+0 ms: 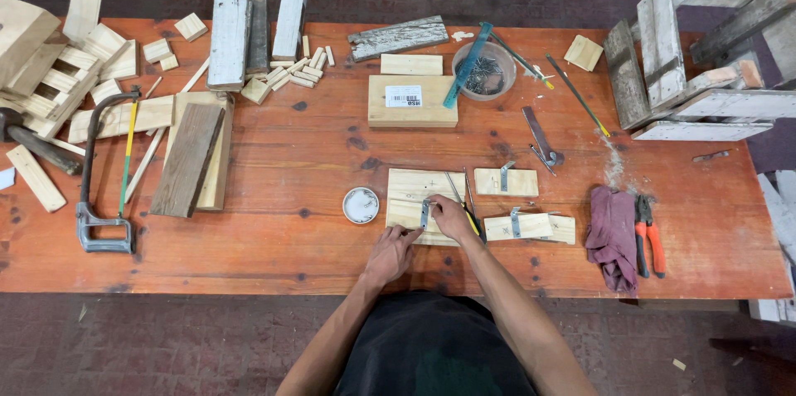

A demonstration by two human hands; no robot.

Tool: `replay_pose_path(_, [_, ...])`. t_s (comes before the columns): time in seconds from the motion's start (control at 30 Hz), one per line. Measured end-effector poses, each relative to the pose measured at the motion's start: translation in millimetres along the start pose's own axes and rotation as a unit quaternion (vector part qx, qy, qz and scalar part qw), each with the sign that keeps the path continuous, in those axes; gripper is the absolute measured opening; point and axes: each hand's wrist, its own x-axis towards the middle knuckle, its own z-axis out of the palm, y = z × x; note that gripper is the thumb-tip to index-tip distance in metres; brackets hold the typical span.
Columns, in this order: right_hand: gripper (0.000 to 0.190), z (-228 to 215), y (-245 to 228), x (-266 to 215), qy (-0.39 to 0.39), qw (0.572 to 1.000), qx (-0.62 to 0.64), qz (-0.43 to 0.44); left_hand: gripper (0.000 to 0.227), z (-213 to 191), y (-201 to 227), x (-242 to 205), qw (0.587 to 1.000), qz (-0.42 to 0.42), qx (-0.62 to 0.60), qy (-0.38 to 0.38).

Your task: The person uses a screwdriver to tighten screws into a small wooden board on a workbench. They repeatedly insert screws and turn the screwdriver to secure them, handling the board and screws throughout the process.

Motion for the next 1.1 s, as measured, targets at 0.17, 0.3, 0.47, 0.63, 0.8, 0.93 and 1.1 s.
replay_pose_path(0.17, [0.037,4,9,7,0.007,1.000,0.001,-0.012,0.048,5,-3,3,1.000,0.001,-0.008,0.002])
replay_pose_path(0.3, [0.037,3,7,7,0.011,1.000,0.003,-0.018,0.048,6,-4,3,1.000,0.004,-0.007,0.000])
replay_pose_path(0.47, [0.038,3,8,6,0.009,1.000,0.002,-0.014,0.048,8,-6,4,1.000,0.003,-0.006,-0.002])
replay_pose_path(0.63, [0.038,5,10,8,0.007,1.000,-0.003,-0.012,0.049,13,-9,5,1.000,0.012,-0.004,0.000])
replay_pose_path(0.8, [0.040,4,8,5,0.005,1.000,-0.003,-0.008,0.053,21,-15,7,1.000,0.011,-0.009,0.013])
replay_pose_path(0.93, [0.046,-9,-19,-14,0.002,1.000,-0.005,-0.004,0.055,22,-18,4,0.999,0.020,-0.005,0.035])
replay_pose_path(1.1, [0.057,-35,-63,-45,0.036,0.999,0.032,0.011,0.065,15,-34,-2,0.992,0.003,-0.099,0.073])
